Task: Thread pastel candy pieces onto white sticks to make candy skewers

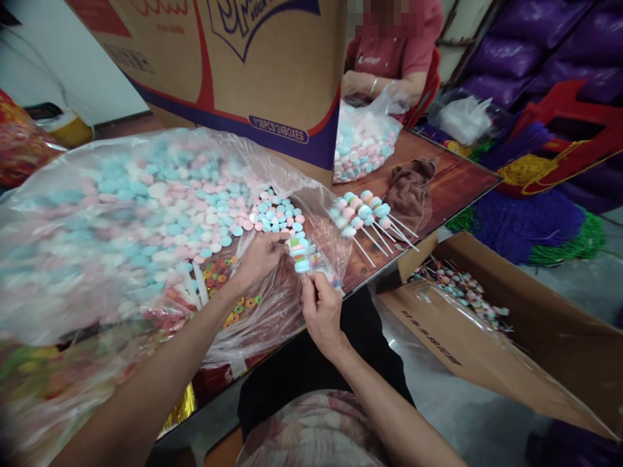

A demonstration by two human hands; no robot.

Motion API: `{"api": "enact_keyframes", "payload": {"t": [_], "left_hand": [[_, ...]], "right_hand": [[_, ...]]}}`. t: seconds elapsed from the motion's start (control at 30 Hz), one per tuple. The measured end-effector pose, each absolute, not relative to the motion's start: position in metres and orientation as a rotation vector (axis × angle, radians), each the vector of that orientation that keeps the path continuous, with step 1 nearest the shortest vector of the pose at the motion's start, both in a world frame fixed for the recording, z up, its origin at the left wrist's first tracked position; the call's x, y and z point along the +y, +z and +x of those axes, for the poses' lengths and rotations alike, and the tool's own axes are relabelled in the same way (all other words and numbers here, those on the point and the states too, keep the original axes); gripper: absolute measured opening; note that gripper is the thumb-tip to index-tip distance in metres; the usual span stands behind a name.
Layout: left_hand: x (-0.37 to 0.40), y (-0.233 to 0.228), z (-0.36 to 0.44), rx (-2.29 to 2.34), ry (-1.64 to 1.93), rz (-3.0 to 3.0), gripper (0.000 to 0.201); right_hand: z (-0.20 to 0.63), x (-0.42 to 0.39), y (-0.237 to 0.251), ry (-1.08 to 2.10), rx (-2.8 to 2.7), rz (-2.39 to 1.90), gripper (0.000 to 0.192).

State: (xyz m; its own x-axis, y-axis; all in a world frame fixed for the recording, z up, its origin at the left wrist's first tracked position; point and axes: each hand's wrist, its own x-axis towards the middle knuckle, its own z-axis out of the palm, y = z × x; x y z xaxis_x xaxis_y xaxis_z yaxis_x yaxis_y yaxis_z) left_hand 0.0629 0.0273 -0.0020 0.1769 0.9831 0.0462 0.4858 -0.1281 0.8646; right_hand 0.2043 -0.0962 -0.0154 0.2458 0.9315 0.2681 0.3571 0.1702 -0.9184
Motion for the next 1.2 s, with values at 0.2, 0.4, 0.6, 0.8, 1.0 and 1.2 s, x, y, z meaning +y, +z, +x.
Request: {"api": "enact_keyframes", "payload": {"t": [0.2,0.4,0.6,0.8,1.0,1.2], "left_hand": [[0.029,-0.010,0.064,1.434,0.785,1.976,0.035],[0.021,-0.007,0.063,1.347,0.885,1.907,0.029],[0.012,0.007,0.045,1.250,1.182,1.364,0.024],[0.004,0.009,0.038,1.244,1.157,1.200,0.034],[0.001,0.006,0.037,1.251,1.170,1.239,0.028],[0.003,-0.004,0.034,1.319,1.186,1.389,0.030]], "right_hand": [[0.204,-0.095,-0.018,0.622,-1.325,-1.403,0.021],[0.204,-0.094,-0.014,0.645,-1.364,-1.385,0.023],[0.205,-0.093,-0.010,0.743,-1.483,-1.346,0.023],[0.204,-0.091,-0.010,0.793,-1.522,-1.337,0.024],[0.204,-0.090,-0.009,0.793,-1.558,-1.381,0.025],[0.203,-0.089,-0.007,0.827,-1.549,-1.403,0.025]]}}
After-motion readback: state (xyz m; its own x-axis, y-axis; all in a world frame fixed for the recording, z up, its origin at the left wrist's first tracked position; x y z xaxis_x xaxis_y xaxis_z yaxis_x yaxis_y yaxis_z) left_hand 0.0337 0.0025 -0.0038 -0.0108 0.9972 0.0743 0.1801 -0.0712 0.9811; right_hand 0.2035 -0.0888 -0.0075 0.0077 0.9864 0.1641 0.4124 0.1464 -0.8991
